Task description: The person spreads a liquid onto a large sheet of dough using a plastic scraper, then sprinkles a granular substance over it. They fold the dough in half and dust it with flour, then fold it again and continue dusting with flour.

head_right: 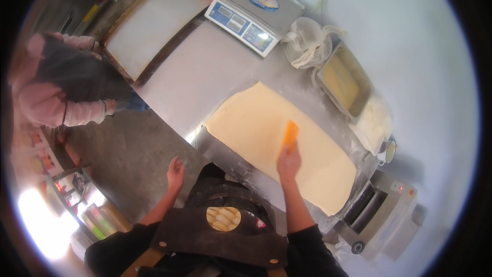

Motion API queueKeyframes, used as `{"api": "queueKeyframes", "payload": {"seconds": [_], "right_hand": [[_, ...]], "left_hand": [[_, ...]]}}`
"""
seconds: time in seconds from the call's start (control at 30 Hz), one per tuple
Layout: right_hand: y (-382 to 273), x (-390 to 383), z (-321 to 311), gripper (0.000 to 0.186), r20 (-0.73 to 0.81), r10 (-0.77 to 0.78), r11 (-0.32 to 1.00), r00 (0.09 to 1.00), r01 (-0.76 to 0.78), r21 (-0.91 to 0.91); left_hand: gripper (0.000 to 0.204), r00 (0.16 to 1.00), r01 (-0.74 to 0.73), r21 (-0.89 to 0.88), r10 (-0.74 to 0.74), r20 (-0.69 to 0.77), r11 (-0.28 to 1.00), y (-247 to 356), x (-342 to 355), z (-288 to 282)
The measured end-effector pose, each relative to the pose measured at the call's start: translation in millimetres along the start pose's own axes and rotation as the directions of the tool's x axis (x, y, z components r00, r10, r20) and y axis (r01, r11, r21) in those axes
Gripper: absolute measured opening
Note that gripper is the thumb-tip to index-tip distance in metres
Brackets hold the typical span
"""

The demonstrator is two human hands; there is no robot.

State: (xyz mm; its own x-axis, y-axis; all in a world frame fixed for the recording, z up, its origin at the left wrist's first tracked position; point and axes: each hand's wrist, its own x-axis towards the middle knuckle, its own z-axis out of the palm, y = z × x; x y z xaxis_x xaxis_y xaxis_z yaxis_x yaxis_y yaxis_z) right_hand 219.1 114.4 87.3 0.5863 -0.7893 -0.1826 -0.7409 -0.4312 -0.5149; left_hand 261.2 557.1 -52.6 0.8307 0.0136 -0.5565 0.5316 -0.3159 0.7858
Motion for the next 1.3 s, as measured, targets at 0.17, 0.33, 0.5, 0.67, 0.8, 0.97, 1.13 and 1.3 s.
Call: {"api": "queueKeyframes", "payload": {"seconds": [0.17,0.33,0.5,0.67,0.8,0.97,1.13,1.3], "right_hand": [[45,-35,-2,0.047,-0.022,-0.139,0.932,0.99,0.124,-0.342],[-41,-74,60,0.048,0.16,-0.273,0.933,0.949,0.301,-0.196],[-131,-103,94,0.052,0.612,-0.436,0.899,0.659,0.352,0.261],[-94,-73,51,0.047,0.495,-0.328,0.945,0.805,0.266,0.192],[6,9,-35,0.045,0.279,-0.129,0.96,0.952,0.191,-0.206],[107,121,-100,0.043,0.125,-0.482,0.767,0.867,0.487,-0.418],[138,144,-83,0.041,0.267,-0.575,0.655,0.773,0.631,-0.416],[136,64,-63,0.039,0.36,-0.508,0.66,0.783,0.622,-0.42]], "left_hand": [[0.057,0.999,-0.012,0.033,0.01,0.045,0.999,2,3,-1],[0.058,0.997,-0.016,0.053,0.011,0.08,0.998,-2,0,-6],[0.057,0.993,0.073,0.134,-0.084,0.081,0.988,-5,-2,-4],[0.055,0.996,-0.022,0.139,0.01,0.087,0.99,-1,-4,0],[0.053,0.994,-0.027,0.146,0.011,0.107,0.989,1,-6,10],[0.053,0.984,-0.077,0.182,0.046,0.169,0.98,-1,-13,29],[0.054,0.996,-0.036,0.098,0.027,0.089,0.995,-25,-48,41],[0.055,0.99,0.133,0.112,-0.125,-0.069,0.985,-90,-122,42]]}}
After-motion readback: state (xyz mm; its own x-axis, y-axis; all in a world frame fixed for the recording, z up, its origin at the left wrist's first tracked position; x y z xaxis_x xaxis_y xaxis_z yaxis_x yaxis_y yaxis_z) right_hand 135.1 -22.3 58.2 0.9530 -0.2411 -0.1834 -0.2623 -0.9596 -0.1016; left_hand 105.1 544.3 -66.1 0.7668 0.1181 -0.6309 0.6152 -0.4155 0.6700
